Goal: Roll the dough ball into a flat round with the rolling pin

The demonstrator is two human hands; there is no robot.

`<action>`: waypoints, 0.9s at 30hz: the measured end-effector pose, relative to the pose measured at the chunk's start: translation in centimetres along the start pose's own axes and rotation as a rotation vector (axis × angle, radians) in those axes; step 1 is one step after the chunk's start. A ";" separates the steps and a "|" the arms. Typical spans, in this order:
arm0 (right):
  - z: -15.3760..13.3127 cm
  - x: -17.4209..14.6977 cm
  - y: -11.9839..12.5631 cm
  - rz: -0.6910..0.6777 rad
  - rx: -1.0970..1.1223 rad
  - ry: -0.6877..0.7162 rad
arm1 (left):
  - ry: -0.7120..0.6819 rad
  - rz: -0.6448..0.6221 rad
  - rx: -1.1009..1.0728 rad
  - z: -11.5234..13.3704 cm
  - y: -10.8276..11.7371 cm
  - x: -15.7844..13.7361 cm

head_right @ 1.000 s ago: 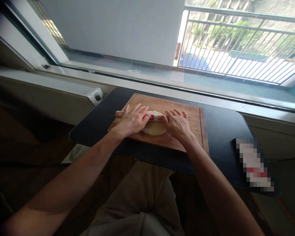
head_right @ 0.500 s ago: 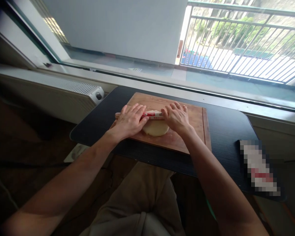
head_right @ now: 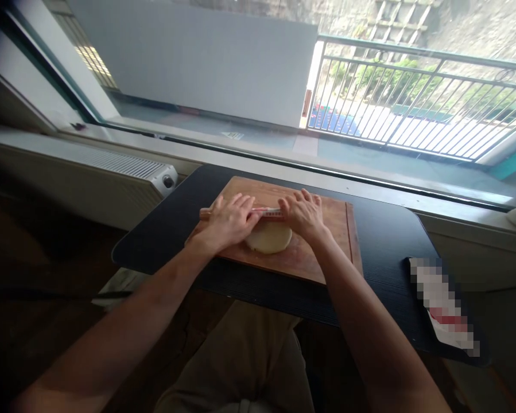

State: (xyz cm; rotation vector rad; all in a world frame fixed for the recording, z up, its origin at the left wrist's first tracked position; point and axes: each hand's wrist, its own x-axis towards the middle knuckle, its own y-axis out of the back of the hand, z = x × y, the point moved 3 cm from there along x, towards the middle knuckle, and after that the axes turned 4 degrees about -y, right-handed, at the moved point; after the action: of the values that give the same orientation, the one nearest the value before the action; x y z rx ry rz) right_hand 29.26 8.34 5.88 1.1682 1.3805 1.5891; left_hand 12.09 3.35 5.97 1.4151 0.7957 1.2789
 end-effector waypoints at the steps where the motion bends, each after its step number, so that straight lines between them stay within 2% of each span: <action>1: 0.0 -1.3 -0.1 0.046 0.021 0.008 | -0.021 0.022 -0.003 0.4 0.2 -1.6; 4: 0.3 -4.3 -0.6 0.098 0.052 0.030 | -0.133 0.053 -0.010 1.6 0.4 -5.6; 6: 0.3 -3.8 -0.8 0.071 0.061 0.031 | -0.141 0.069 -0.007 1.7 0.3 -6.0; 10: -0.2 2.2 -0.9 -0.048 0.040 -0.021 | -0.010 0.098 0.015 -0.1 -0.2 -1.6; 13: -1.0 5.5 -0.8 -0.146 0.030 -0.019 | 0.039 0.055 0.014 -1.3 -0.4 1.3; 15: -1.3 4.9 -0.5 -0.108 0.042 0.007 | 0.036 0.049 0.008 -1.3 -0.2 0.9; 18: -1.0 0.3 -0.4 0.022 0.063 0.092 | -0.027 0.087 -0.003 0.1 0.2 -2.8; 20: -0.7 -3.2 -0.4 0.063 0.068 0.127 | -0.090 0.097 -0.015 1.4 0.4 -5.6; 22: -0.5 -5.0 -0.5 0.068 0.064 0.135 | -0.114 0.103 -0.020 2.1 0.4 -6.9; 24: -0.6 -4.4 -0.5 0.047 0.066 0.114 | -0.093 0.113 -0.018 2.0 0.1 -6.2; 27: -1.0 0.1 -0.5 -0.011 0.075 0.037 | 0.006 0.126 -0.002 0.6 -0.6 -2.2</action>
State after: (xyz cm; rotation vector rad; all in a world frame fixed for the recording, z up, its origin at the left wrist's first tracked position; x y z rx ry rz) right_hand 28.27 8.19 5.39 1.1788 1.4795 1.5706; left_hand 12.25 1.26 4.82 1.4799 0.7181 1.3797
